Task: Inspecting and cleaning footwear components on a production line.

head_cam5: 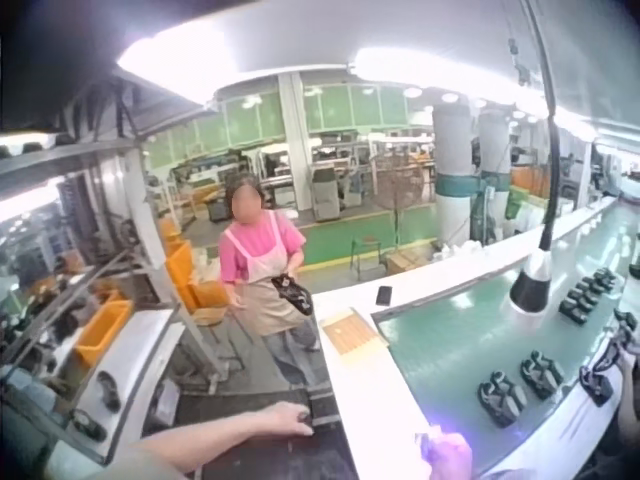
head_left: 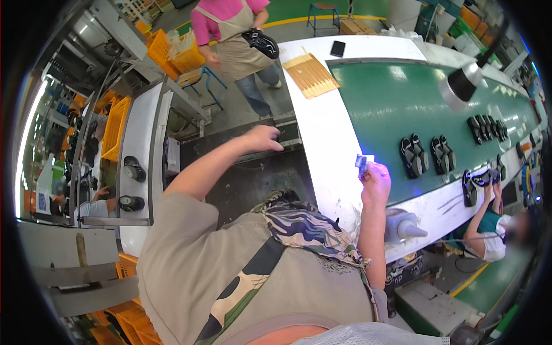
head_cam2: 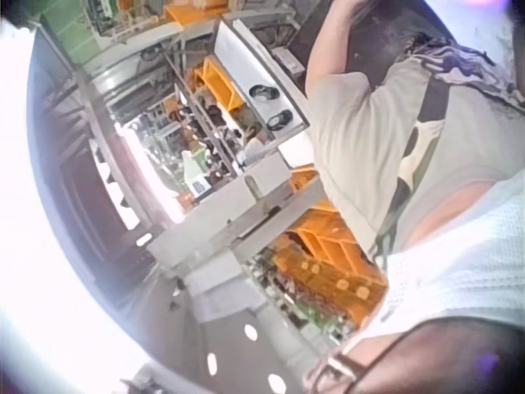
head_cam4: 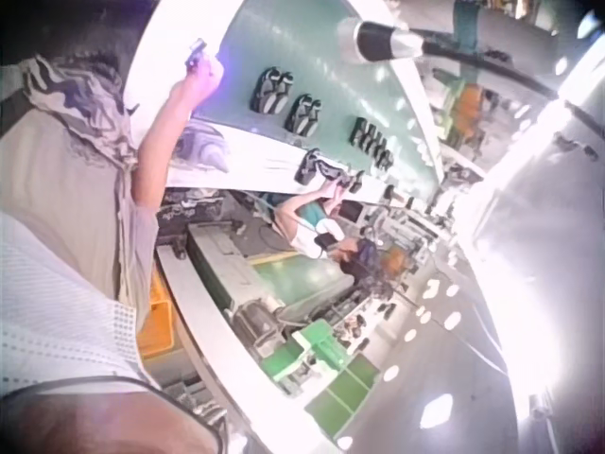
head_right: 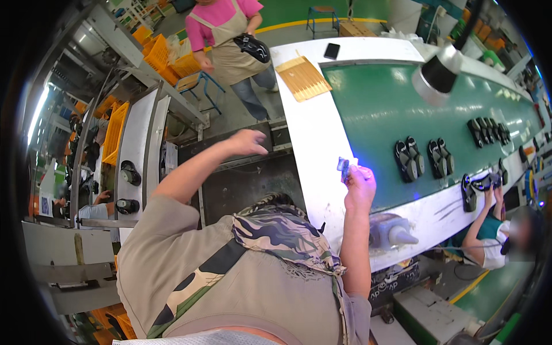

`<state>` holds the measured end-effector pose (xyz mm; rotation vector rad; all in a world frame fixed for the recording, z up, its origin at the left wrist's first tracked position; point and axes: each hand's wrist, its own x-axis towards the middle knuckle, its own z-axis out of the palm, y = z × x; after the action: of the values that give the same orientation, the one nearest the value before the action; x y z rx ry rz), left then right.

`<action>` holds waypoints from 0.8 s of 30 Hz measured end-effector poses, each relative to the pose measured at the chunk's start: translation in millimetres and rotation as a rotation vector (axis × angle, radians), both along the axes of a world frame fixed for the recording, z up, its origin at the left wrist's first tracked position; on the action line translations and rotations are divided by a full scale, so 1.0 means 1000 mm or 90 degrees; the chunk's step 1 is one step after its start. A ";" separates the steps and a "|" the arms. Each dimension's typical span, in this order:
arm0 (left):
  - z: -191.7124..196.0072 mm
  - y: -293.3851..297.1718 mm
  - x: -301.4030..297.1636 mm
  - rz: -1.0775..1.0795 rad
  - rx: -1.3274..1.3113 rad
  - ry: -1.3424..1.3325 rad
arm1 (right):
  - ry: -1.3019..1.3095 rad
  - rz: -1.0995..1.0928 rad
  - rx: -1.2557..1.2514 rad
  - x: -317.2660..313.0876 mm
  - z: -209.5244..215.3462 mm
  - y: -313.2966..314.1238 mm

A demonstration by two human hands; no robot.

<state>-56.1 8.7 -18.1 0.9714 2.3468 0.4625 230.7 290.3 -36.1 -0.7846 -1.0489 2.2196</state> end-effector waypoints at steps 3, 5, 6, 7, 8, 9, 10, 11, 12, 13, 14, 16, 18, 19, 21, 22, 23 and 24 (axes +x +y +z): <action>-0.014 0.060 0.067 -0.177 -0.010 -0.054 | -0.009 -0.060 -0.028 0.039 0.000 0.011; -0.040 0.082 0.094 -0.252 -0.050 -0.059 | 0.015 -0.084 -0.033 0.056 0.000 0.014; -0.046 0.092 0.106 -0.259 -0.052 -0.064 | 0.026 -0.095 -0.041 0.065 -0.003 0.016; -0.049 0.097 0.117 -0.285 -0.055 -0.054 | 0.023 -0.095 -0.041 0.069 -0.001 0.016; -0.051 0.100 0.124 -0.311 -0.057 -0.043 | 0.023 -0.113 -0.050 0.072 0.002 0.015; -0.054 0.102 0.128 -0.310 -0.055 -0.046 | 0.023 -0.131 -0.057 0.076 0.005 0.015; -0.057 0.103 0.131 -0.310 -0.063 -0.048 | 0.020 -0.130 -0.054 0.078 0.005 0.016; -0.059 0.103 0.132 -0.310 -0.071 -0.049 | 0.014 -0.129 -0.061 0.079 0.004 0.017; -0.060 0.105 0.133 -0.308 -0.075 -0.052 | 0.008 -0.132 -0.068 0.080 0.003 0.019; -0.063 0.106 0.131 -0.311 -0.071 -0.055 | 0.005 -0.135 -0.064 0.078 0.001 0.020; -0.067 0.106 0.129 -0.313 -0.069 -0.058 | 0.006 -0.133 -0.061 0.075 -0.001 0.020; -0.070 0.104 0.120 -0.325 -0.086 -0.064 | 0.005 -0.128 -0.052 0.064 0.001 0.019; -0.074 0.100 0.112 -0.314 -0.086 -0.069 | -0.006 -0.110 -0.042 0.053 0.003 0.015; -0.075 0.099 0.107 -0.303 -0.093 -0.070 | -0.013 -0.109 -0.038 0.047 0.003 0.014; -0.074 0.098 0.097 -0.301 -0.086 -0.073 | -0.029 -0.103 -0.023 0.036 0.000 0.011; -0.074 0.097 0.091 -0.301 -0.086 -0.070 | -0.035 -0.102 -0.020 0.032 -0.005 0.011; -0.076 0.095 0.087 -0.300 -0.082 -0.076 | -0.043 -0.104 -0.015 0.030 -0.011 0.011; -0.077 0.093 0.081 -0.299 -0.091 -0.078 | -0.048 -0.103 -0.008 0.024 -0.012 0.011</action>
<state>25.2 101.4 -95.4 1.3324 1.9286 0.1601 254.4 301.4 -48.1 -0.9317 -0.9718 2.0751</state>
